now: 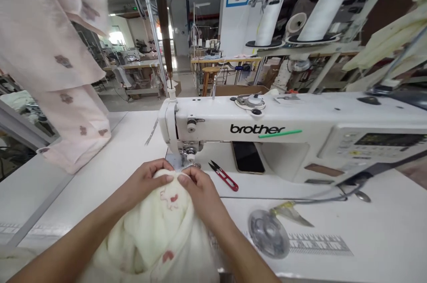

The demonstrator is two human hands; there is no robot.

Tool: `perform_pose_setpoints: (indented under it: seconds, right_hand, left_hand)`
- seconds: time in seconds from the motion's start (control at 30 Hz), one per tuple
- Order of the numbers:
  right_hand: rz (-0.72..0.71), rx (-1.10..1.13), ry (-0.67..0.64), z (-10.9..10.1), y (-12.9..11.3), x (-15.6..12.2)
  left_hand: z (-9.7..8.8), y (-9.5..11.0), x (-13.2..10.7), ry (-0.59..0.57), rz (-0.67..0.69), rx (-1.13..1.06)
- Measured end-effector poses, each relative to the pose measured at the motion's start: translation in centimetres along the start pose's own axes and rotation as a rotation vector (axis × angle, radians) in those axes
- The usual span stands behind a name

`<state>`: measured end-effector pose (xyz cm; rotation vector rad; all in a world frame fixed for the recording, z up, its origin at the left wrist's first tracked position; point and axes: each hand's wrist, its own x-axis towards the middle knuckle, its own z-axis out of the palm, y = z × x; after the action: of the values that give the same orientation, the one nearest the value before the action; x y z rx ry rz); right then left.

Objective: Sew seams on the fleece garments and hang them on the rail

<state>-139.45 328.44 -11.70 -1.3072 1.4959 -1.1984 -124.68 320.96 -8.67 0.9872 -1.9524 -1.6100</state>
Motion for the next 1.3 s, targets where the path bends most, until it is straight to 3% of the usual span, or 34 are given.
perform_pose_setpoints:
  seconds: [0.1,0.23,0.37,0.47,0.8,1.13,1.3]
  right_hand:
    - [0.121,-0.025,-0.028,-0.3,0.6,1.9]
    - [0.123,-0.25,0.095,-0.7,1.7,4.4]
    - [0.154,-0.45,0.152,-0.3,2.4,5.5]
    - [0.149,-0.551,0.156,0.1,2.5,5.8]
    - [0.08,-0.73,0.156,0.1,2.0,6.1]
    - [0.043,-0.909,0.23,0.3,3.2,6.2]
    - [-0.015,-0.951,0.2,0.3,3.0,6.2]
  left_hand:
    - [-0.1,-1.2,2.2,-0.019,-0.04,0.055]
    - [-0.2,-2.9,4.4,0.02,-0.052,0.323]
    - [-0.1,-3.6,5.1,0.135,-0.04,0.512]
    - [-0.1,-3.7,5.3,0.14,-0.043,0.597]
    - [0.8,-2.6,6.5,0.201,-0.175,0.712]
    - [0.6,-3.0,6.8,0.204,-0.153,0.738]
    - [0.6,-3.1,6.9,0.209,-0.147,0.762]
